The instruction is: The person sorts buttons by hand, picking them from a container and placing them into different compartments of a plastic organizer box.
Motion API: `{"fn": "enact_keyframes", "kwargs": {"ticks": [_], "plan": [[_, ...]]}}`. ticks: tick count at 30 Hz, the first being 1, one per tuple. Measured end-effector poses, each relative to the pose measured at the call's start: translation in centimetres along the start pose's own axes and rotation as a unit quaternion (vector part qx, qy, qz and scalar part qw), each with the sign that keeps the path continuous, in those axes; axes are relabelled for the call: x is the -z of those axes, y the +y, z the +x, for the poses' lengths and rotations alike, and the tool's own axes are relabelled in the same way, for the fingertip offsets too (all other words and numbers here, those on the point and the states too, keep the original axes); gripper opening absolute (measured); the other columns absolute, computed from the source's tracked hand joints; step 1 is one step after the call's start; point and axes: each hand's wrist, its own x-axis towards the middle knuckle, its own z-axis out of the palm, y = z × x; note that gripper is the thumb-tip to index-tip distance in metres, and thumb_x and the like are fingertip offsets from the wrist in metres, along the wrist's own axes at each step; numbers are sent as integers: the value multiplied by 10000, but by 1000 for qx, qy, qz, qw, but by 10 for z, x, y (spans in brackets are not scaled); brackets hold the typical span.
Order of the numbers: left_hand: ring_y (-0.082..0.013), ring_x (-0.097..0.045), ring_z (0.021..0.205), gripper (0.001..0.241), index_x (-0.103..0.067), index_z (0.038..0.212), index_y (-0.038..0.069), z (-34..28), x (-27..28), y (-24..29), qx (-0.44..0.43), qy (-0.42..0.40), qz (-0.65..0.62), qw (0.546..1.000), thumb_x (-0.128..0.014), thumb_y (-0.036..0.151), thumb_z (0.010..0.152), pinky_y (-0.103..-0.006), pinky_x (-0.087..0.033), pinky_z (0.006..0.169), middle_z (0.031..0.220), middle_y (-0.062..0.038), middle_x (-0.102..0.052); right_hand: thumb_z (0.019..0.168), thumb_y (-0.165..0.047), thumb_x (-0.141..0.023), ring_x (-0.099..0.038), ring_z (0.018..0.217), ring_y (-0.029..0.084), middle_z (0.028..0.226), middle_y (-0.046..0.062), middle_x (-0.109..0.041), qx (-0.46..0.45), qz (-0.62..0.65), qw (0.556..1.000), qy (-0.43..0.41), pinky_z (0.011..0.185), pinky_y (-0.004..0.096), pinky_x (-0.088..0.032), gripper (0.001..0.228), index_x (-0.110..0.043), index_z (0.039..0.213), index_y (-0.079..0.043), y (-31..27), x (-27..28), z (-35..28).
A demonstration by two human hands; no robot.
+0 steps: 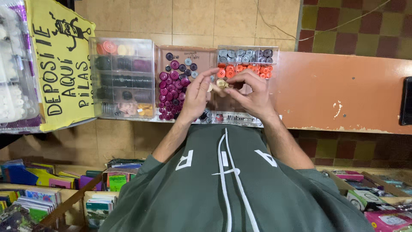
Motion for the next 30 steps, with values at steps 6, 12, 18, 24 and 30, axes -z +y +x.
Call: {"fn": "enact_keyframes", "kwargs": {"ticks": [6,12,18,24,30], "plan": [[-249,-691,877,400,-614,1440,156,-4,-10,8,-46,-26,90,995,-429,323,1127,-387,-549,797,1009,-156,-767,891,-210,-872,-664,812,318,948,125,-701,35,17,999,-22,729,424,-533,237,-777,1070,-87,7,-20,-8],[-179,-682,669,458,-570,1453,121,-6,-9,-25,-15,-55,20,998,-310,302,1122,-276,-523,601,875,-139,-771,901,-77,-831,-668,781,285,911,127,-701,-2,42,999,-10,699,399,-530,130,-776,1019,-64,15,-14,-13],[-26,-366,510,511,-377,1488,-18,0,0,-24,44,6,-222,974,-341,130,1001,-144,-339,399,859,-75,-578,921,-71,-845,-674,782,230,915,129,-703,-41,35,998,26,699,349,-543,154,-765,1048,-40,19,6,-13],[-14,-336,480,533,-199,1551,-5,0,0,-22,7,26,-270,962,-291,15,1026,-132,-289,384,1129,-285,-650,912,-49,-845,-685,764,230,892,121,-707,-50,19,998,25,673,342,-548,162,-776,1059,-54,9,7,-12],[34,-421,493,538,-77,1610,7,-1,-8,-8,6,-36,-160,987,-281,102,1122,-112,-322,388,1369,-276,-643,913,-106,-850,-649,810,250,935,112,-696,-5,-13,1000,8,714,372,-516,199,-785,1100,-88,14,4,-12]]}}
